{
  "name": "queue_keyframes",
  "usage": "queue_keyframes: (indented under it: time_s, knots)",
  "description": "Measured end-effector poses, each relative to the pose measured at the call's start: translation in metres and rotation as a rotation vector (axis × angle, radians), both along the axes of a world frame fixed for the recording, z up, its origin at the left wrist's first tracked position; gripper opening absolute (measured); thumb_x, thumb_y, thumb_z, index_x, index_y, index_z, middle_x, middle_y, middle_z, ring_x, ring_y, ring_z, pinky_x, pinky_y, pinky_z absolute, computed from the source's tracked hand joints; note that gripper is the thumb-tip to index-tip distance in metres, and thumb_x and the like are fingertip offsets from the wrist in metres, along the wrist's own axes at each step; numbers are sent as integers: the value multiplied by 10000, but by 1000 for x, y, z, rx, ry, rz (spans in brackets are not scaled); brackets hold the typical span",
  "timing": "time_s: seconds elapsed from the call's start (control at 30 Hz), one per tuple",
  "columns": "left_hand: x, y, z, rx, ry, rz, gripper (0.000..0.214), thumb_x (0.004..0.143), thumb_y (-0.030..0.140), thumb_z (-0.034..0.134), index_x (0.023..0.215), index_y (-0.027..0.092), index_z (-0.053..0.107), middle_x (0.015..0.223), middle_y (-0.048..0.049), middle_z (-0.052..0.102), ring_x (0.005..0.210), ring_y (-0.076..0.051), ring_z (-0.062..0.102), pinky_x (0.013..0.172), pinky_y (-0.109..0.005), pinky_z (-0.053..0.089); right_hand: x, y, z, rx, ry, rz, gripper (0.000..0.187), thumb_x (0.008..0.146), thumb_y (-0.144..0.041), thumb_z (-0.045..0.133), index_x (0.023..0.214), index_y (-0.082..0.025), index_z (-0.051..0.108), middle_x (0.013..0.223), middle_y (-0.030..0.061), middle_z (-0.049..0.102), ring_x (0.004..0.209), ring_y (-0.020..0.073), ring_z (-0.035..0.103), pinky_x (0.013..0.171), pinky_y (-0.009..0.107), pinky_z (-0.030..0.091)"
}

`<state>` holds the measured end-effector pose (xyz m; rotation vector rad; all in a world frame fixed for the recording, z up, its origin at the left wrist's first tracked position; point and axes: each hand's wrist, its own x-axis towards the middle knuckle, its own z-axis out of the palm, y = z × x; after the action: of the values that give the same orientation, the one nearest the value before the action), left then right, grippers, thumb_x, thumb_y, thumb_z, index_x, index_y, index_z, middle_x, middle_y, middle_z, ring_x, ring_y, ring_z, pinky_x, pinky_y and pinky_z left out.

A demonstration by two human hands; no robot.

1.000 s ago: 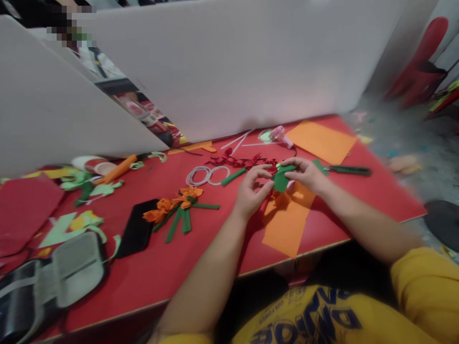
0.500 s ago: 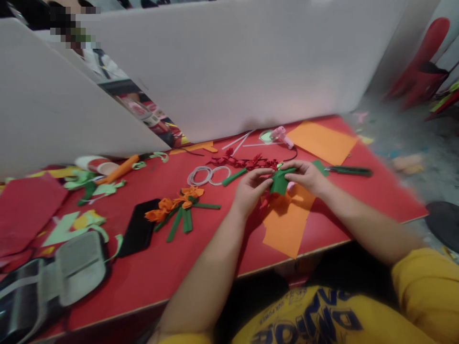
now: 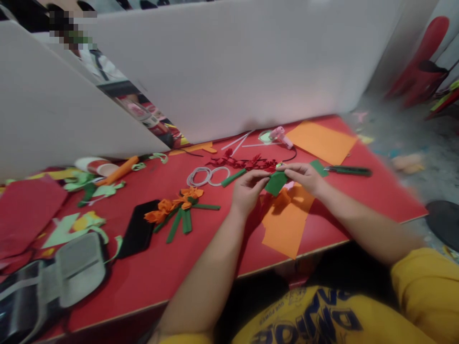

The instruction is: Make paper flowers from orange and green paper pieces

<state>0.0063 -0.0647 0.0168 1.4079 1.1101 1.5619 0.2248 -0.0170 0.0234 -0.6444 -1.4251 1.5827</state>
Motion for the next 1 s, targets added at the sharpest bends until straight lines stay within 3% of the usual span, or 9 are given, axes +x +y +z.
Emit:
queue_keyframes:
  time_s: [0.1,0.23,0.43,0.57,0.8,1.0]
  knots:
    - [0,0,0,36,10,19,157,818,335,893,911,215,853,948,-69,826,911,-211,773,866,-351,633,2,1,1,-3,-30,-12,342,854,-474,881,1101,-237,875,955,42,847,752,162,739,720,315,637]
    - [0,1,-1,87,33,2,160,843,359,891,910,220,848,968,-75,817,946,-214,770,899,-356,627,0,3,-4,-53,16,-33,349,756,-421,954,1032,-232,856,917,19,826,690,132,696,680,287,607]
    - [0,0,-2,113,34,-35,167,881,379,870,933,223,844,987,-78,804,961,-208,767,910,-345,622,-10,-3,-9,-127,75,-19,429,662,-424,1025,868,-211,715,770,-40,715,601,99,633,589,239,562]
    - [3,-2,-2,120,49,-62,190,888,400,862,952,223,839,1003,-84,806,963,-213,768,895,-341,627,-14,-8,-7,-134,90,-22,478,661,-434,1027,822,-217,633,769,-49,697,632,110,650,614,246,585]
    - [10,-8,3,143,58,1,158,909,391,835,920,233,827,985,-78,775,969,-210,745,837,-323,620,-15,-10,-10,-162,100,-41,456,655,-406,1031,829,-217,655,842,-26,742,748,137,722,734,274,629]
    - [13,-9,2,163,16,13,147,888,371,842,871,230,803,981,-73,755,973,-208,733,856,-334,617,-16,-12,-8,-242,162,5,498,609,-418,1062,798,-212,649,794,-34,720,715,133,707,686,256,613]
